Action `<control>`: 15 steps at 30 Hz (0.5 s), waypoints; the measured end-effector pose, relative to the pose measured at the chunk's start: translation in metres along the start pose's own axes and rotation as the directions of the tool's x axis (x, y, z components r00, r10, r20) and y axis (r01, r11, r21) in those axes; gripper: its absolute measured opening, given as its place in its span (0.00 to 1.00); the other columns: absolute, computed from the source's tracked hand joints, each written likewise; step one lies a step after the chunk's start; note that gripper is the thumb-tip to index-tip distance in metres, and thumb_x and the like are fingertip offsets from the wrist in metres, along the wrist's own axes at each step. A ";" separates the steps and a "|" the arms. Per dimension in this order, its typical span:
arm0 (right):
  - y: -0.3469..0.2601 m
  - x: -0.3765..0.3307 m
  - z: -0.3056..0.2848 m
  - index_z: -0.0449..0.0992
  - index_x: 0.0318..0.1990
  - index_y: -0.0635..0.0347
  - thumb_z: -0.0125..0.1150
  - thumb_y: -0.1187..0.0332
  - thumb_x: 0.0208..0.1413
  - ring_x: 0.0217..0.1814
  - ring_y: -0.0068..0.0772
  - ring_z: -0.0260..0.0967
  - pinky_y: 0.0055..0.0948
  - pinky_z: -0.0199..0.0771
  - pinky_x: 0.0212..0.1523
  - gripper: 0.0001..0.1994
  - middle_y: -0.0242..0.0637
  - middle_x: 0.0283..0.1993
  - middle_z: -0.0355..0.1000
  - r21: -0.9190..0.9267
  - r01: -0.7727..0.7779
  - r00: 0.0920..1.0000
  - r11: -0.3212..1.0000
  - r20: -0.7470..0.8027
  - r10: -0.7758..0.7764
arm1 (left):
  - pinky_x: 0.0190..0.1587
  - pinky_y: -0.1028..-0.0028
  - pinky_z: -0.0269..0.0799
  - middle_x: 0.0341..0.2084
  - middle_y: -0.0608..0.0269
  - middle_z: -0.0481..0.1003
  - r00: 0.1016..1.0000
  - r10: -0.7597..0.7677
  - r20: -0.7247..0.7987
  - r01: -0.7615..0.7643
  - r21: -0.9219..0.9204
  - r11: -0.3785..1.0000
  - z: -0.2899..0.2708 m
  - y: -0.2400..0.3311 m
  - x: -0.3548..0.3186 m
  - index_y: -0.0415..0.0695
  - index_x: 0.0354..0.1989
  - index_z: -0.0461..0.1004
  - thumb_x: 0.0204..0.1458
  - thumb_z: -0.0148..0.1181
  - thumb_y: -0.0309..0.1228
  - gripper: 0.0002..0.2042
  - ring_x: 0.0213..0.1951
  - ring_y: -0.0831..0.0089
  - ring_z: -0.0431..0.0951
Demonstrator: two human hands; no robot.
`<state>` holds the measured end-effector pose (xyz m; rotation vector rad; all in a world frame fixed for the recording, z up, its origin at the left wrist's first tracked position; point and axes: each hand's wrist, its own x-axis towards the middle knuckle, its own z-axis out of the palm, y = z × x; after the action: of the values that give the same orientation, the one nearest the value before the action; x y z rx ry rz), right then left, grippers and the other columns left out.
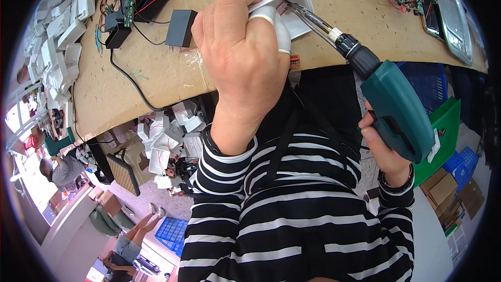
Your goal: Soldering red wires into white plastic housings using a handheld soldering tool.
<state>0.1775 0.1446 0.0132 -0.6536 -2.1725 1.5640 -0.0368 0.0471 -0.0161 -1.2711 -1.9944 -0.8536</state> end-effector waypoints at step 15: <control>0.000 0.001 0.000 0.75 0.27 0.63 0.62 0.78 0.35 0.25 0.30 0.70 0.23 0.68 0.27 0.07 0.35 0.24 0.72 -0.017 0.046 0.999 0.999 -0.003 -0.046 | 0.37 0.69 0.60 0.33 0.57 0.70 1.000 -0.008 -0.002 0.008 0.003 1.000 0.001 0.000 -0.001 0.34 0.18 0.68 0.29 0.55 0.20 0.05 0.32 0.64 0.69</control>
<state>0.1768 0.1453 0.0138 -0.6073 -2.1847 1.5216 -0.0366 0.0476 -0.0176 -1.2612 -1.9994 -0.8555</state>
